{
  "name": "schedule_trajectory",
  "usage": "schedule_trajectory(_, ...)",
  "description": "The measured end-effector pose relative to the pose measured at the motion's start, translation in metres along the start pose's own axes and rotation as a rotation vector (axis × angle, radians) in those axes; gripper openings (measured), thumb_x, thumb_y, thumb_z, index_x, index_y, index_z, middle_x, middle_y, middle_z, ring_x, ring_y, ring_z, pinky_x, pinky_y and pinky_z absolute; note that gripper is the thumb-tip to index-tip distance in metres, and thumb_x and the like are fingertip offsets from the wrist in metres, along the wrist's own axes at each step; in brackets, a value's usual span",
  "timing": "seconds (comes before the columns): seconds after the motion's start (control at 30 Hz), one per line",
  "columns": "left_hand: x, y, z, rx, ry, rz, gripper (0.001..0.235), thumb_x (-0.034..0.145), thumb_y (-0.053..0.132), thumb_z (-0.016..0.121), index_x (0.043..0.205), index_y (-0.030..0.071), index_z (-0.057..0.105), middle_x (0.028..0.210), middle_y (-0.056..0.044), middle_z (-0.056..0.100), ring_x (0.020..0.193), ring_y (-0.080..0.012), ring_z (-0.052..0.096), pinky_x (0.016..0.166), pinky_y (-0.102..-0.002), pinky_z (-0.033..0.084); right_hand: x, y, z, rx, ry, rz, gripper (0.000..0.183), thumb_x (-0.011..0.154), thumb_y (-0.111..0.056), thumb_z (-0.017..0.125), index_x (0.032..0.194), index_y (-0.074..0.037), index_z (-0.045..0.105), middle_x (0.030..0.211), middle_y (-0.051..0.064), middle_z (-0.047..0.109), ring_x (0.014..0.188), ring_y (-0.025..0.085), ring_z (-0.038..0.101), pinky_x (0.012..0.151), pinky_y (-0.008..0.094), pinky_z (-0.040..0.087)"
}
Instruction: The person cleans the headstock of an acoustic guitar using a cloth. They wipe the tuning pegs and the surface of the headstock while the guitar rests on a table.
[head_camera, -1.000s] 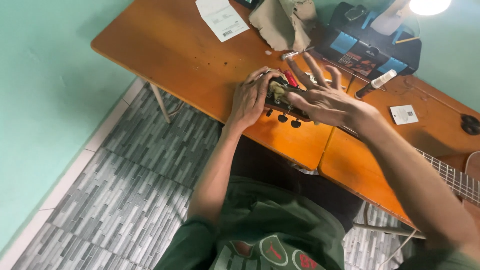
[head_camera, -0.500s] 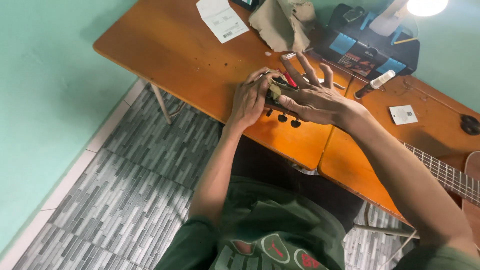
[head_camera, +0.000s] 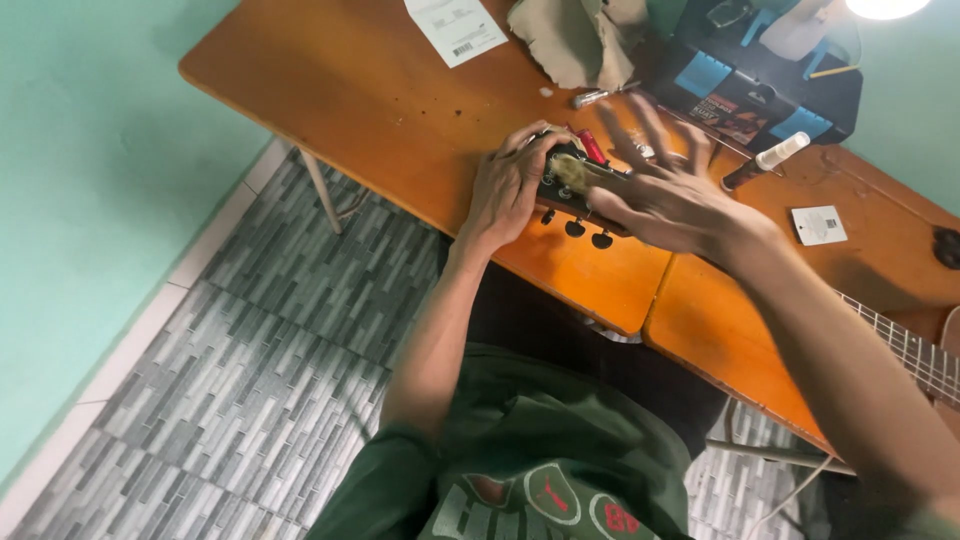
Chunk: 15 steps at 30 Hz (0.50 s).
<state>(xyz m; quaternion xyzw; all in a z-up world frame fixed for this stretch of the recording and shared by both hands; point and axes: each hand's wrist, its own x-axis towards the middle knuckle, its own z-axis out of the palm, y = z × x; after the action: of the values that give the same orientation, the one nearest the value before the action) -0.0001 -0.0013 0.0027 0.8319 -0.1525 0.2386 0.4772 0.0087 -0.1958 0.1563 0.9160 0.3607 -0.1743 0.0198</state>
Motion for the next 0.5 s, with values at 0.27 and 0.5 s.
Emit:
schedule_trajectory(0.27,0.000,-0.001,0.000,0.007,0.008,-0.002,0.078,0.104,0.061,-0.004,0.135,0.027,0.059,0.142,-0.002,0.064,0.144,-0.0206,0.048,0.105,-0.049,0.044,-0.011,-0.005,-0.001,-0.107,0.049,-0.054,0.065,0.099,-0.059,0.013,0.155,-0.035,0.036,0.171,0.005,-0.010,0.151,0.032,-0.027,0.108,0.073,-0.016)
schedule_trajectory(0.5,0.001,-0.001,0.002,-0.001,-0.030,-0.042,0.084,0.101,0.063,-0.009,0.137,0.025,0.056,0.136,-0.004,0.070,0.146,-0.0190,0.041,0.108,-0.053,0.036,-0.036,0.015,-0.006,-0.091,0.014,-0.001,0.060,0.102,-0.051,0.016,0.141,-0.030,0.056,0.173,0.005,-0.013,0.154,0.028,-0.031,0.117,0.055,-0.011)
